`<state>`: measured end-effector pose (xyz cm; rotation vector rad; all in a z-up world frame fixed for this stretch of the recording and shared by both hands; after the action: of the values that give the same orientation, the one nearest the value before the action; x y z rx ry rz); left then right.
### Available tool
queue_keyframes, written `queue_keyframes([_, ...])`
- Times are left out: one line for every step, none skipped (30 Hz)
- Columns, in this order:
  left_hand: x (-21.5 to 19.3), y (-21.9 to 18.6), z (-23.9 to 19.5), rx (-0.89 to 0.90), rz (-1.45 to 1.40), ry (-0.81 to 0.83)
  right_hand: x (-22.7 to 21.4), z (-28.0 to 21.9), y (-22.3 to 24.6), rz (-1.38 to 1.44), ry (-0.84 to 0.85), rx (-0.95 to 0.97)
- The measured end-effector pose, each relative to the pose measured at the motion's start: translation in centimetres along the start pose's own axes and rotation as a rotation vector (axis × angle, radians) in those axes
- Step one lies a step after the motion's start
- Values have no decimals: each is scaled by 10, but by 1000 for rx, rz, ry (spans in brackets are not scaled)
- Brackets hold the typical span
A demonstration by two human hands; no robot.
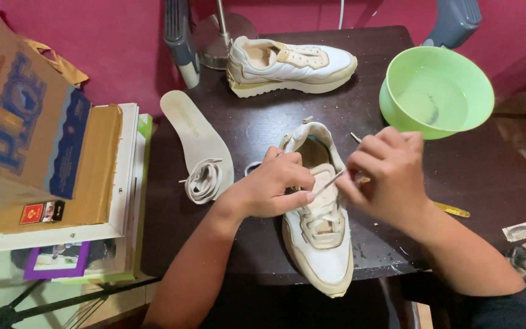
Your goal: The person unties the shoelaces of a white sneaker placed on a table. They pull the laces through the eyelets and remove them from the shoe. A second shoe, a green bowl, and a toothbrush are visible on the table.
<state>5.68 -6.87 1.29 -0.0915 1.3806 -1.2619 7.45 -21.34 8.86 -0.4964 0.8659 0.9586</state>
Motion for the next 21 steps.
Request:
queue_keyframes([1,3,-1,-3,11,-2,-4,-3,-11,-86,-11,72])
queue_keyframes([1,0,0,-2,11,-5,-6,-1,-9,-88,-10,70])
queue_keyframes([1,-1,0,-9,15,-15,-8,0,-8,-82,2,76])
queue_keyframes([-1,-2,0,-16,20,-28,-10,2,-8,-77,15,79])
queue_keyframes([-2,-3,0,-15,20,-33,-10,4,2,-79,16,75])
queue_keyframes([-2,-3,0,-21,16,-31,-7,5,14,-2,38,35])
queue_keyframes([-2,-3,-1,-28,12,-29,-4,6,26,75,61,-5])
queue_keyframes([-4,-5,-1,-30,12,-29,-5,6,29,78,60,-6])
queue_keyframes([-7,-8,-1,-22,2,-25,-7,6,34,11,36,-21])
queue_keyframes([-9,-11,-1,-14,-8,-22,-10,6,38,-56,11,-37])
queue_keyframes([-13,-15,-2,-16,-7,-23,-12,5,40,-54,11,-39])
queue_keyframes([-15,-19,-2,-17,-37,-18,-16,4,43,-1,-6,-49])
queue_keyframes([-16,-22,-2,-17,-66,-12,-20,3,46,53,-23,-59])
queue_keyframes([-17,-20,-2,-18,-67,-13,-16,4,47,53,-21,-60])
queue_keyframes([-16,-17,-2,-15,-92,-3,-10,5,53,29,4,-110])
queue_keyframes([-15,-14,-1,-12,-116,8,-4,6,58,3,27,-159])
queue_keyframes([-15,-15,-1,-11,-117,9,-1,5,56,3,27,-158])
queue_keyframes([-16,-15,-1,-13,-115,8,1,4,54,-24,23,-161])
queue_keyframes([-16,-15,-1,-14,-114,6,3,3,53,-52,20,-164])
queue_keyframes([-15,-13,-1,-14,-112,4,3,3,54,-52,19,-167])
queue_keyframes([-12,-10,-1,-21,-116,9,6,4,53,4,54,-158])
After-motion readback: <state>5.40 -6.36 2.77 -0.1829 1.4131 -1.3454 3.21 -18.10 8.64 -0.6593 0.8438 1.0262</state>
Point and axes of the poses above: each hand's wrist, its own z-axis towards the middle knuckle, its own x-axis out of the palm, y = z × x, the point moved 8 cm from there along z, towards the middle knuckle, and after that the axes turned 5 degrees about y, right-handed, at the moved point
